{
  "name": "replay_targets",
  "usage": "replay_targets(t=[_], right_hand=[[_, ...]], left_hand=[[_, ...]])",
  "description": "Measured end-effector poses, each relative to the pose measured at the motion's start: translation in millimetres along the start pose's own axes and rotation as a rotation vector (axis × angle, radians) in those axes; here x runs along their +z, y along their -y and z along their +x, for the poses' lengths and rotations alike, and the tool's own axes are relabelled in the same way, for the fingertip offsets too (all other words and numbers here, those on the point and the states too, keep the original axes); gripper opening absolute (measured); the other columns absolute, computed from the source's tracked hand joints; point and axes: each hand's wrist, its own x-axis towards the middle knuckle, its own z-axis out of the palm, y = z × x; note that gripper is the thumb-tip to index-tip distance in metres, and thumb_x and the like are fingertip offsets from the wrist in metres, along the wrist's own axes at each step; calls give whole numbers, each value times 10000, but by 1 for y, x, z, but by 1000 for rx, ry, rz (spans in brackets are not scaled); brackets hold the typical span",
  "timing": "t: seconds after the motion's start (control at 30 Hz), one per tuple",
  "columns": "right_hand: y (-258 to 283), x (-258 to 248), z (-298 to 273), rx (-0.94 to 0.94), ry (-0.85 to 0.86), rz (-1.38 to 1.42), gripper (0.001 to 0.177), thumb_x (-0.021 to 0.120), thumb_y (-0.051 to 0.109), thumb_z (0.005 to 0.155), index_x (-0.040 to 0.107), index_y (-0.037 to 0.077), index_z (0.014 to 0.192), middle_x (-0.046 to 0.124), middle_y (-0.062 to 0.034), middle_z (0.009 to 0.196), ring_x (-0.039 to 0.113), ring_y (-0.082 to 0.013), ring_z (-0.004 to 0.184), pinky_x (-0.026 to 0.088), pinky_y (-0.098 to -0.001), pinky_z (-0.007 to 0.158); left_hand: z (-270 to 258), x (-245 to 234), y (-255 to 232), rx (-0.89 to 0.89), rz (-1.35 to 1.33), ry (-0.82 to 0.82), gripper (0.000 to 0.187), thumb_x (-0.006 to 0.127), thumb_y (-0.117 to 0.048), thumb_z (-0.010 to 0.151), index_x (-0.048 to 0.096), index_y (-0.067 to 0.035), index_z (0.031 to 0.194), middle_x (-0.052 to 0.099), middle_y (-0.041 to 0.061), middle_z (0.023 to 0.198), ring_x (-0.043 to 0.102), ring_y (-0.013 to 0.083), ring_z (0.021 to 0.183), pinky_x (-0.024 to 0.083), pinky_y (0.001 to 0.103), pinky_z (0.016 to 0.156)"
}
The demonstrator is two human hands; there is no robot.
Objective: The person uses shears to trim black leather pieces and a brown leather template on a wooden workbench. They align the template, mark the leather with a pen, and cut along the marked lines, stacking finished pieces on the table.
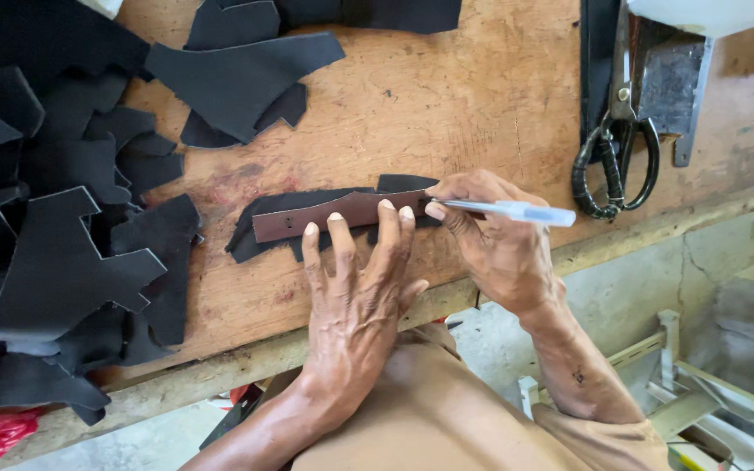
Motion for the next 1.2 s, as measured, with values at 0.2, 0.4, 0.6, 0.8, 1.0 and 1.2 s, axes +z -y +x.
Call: replay_targets(t=[0.2, 0.4, 0.6, 0.8, 1.0, 1.2], right_hand=[[12, -1, 4, -24, 7, -58, 124, 779, 61, 944, 727, 20, 1048, 749, -103, 966, 745, -224, 874, 565, -319, 747], [15, -2, 5, -71, 35, -47, 135, 765, 43, 942, 712, 11, 1062, 758, -96, 997, 750, -195, 893, 582, -293, 768], [13, 3, 6, -13, 26, -56, 149, 789, 40, 933, 719, 6, 1061, 763, -108, 1015, 738, -174, 920, 576, -305, 770], [6, -1, 1, 10, 71, 129, 124, 753, 16, 947, 690, 8, 1054, 760, -112, 1085, 748, -195, 1031, 601, -307, 880], [5, 1, -3, -6, 37, 42, 137, 776, -5, 932, 698, -2, 1045, 773, -108, 1049, 763, -191, 955, 606, -294, 840], [4, 0, 0, -104, 42, 28, 184, 780, -41, 910, 690, -20, 1068, 761, -117, 1040, 757, -192, 953, 620, -277, 841]], left_hand=[[1, 1, 1, -6, 20, -12, 750, 563, -504, 984, 355, -111, 1588, 302, 91, 1556, 345, 446, 1364, 267, 663, 1178], [-3, 2, 2, 5, 50, -7, 767, 566, -509, 993, 353, -94, 1601, 295, 113, 1557, 374, 457, 1354, 281, 660, 1176], [-3, 5, 4, 3, 49, -22, 778, 557, -525, 990, 350, -94, 1603, 291, 118, 1558, 372, 459, 1353, 282, 668, 1170], [-4, 7, 4, 2, 53, -10, 785, 556, -536, 989, 338, -97, 1603, 289, 109, 1566, 367, 456, 1364, 279, 668, 1174], [-5, 5, 1, 4, 79, 2, 799, 556, -540, 986, 324, -105, 1615, 287, 115, 1570, 363, 462, 1362, 271, 669, 1177], [-4, 2, 1, 11, 87, 17, 813, 552, -548, 983, 317, -99, 1619, 278, 124, 1574, 357, 470, 1365, 271, 671, 1176]])
